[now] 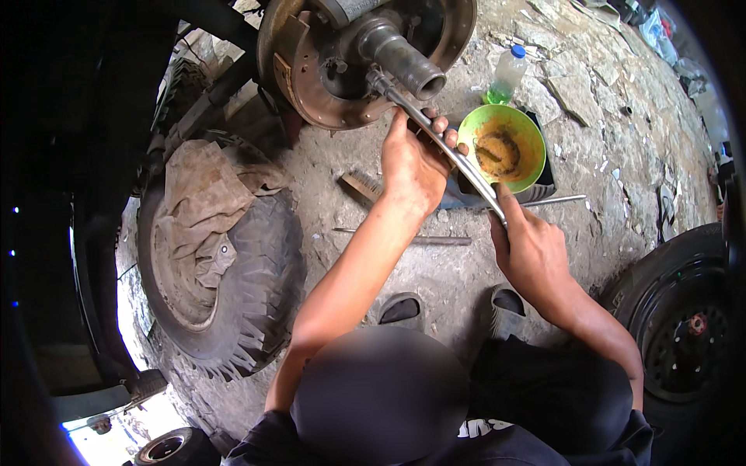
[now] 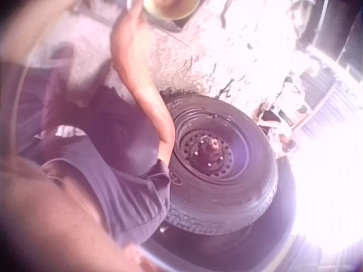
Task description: The person works on a vehicle brake assembly, using a socket wrench and a long metal rod to adjust components.
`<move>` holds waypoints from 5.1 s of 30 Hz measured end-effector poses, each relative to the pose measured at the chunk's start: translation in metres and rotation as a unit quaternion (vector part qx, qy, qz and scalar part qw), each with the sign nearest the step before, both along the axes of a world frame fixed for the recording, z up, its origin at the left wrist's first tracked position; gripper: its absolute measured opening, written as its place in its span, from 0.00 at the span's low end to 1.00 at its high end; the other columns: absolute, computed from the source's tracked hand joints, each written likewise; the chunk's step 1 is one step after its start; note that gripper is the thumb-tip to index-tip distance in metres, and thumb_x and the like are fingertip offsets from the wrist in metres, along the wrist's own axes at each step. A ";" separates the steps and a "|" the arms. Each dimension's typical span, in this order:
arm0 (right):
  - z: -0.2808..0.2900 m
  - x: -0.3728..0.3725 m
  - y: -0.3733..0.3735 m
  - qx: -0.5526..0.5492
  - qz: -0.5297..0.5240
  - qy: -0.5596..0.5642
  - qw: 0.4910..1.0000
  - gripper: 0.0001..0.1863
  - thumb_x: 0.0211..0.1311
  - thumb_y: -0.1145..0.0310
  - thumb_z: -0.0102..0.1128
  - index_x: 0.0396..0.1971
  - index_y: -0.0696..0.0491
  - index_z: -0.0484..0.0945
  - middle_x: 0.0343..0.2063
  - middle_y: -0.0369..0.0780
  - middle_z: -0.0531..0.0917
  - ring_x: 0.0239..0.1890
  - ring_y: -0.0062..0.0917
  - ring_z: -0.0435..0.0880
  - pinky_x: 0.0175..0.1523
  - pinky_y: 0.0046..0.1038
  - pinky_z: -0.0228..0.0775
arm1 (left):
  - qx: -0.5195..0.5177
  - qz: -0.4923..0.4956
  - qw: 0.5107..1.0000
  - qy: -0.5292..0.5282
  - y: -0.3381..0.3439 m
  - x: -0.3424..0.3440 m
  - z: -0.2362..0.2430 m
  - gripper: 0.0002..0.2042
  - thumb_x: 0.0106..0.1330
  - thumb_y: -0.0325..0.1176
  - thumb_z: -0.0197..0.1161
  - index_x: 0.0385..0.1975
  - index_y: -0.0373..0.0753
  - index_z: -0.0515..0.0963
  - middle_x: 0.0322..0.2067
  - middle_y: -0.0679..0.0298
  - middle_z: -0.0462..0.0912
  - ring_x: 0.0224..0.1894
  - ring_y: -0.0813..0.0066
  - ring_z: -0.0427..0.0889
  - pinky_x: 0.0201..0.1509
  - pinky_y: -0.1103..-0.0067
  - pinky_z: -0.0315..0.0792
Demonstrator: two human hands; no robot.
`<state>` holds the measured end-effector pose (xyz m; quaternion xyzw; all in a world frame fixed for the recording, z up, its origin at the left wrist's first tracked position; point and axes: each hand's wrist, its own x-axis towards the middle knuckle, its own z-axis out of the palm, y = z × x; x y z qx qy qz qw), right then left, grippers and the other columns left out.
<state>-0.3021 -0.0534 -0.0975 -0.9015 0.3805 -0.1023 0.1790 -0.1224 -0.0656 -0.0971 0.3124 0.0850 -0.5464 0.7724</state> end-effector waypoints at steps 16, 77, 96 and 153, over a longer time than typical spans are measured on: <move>-0.028 0.001 -0.004 0.244 -0.061 -0.235 0.939 0.12 0.60 0.71 0.65 0.36 0.62 0.74 0.21 0.42 0.81 0.20 0.22 0.77 0.27 0.27 0.69 | -0.040 0.000 0.995 -0.087 -0.002 0.030 -0.029 0.16 0.76 0.44 0.39 0.35 0.42 0.71 0.28 0.66 0.73 0.31 0.72 0.72 0.44 0.70 0.69; -0.022 0.010 0.009 0.264 -0.024 -0.262 0.928 0.15 0.72 0.59 0.50 0.38 0.57 0.73 0.18 0.31 0.73 0.17 0.16 0.71 0.22 0.19 0.58 | -0.020 -0.021 0.989 -0.147 0.009 0.014 -0.039 0.12 0.73 0.42 0.52 0.38 0.38 0.71 0.36 0.56 0.79 0.46 0.58 0.83 0.54 0.62 0.79; 0.000 0.020 -0.002 0.313 -0.037 -0.227 0.922 0.17 0.73 0.63 0.48 0.29 0.62 0.75 0.12 0.43 0.70 0.16 0.31 0.73 0.24 0.35 0.64 | -0.130 -0.024 0.991 -0.026 0.009 0.005 -0.027 0.17 0.77 0.49 0.41 0.31 0.43 0.66 0.17 0.74 0.55 0.17 0.84 0.53 0.23 0.83 0.55; 0.011 0.025 -0.013 0.699 -0.103 -0.186 0.683 0.27 0.73 0.45 0.43 0.31 0.56 0.74 0.12 0.28 0.63 0.09 0.12 0.59 0.14 0.20 0.47 | -0.092 -0.007 0.995 -0.048 0.002 0.017 -0.028 0.20 0.75 0.52 0.43 0.24 0.46 0.65 0.15 0.77 0.53 0.14 0.84 0.48 0.16 0.84 0.47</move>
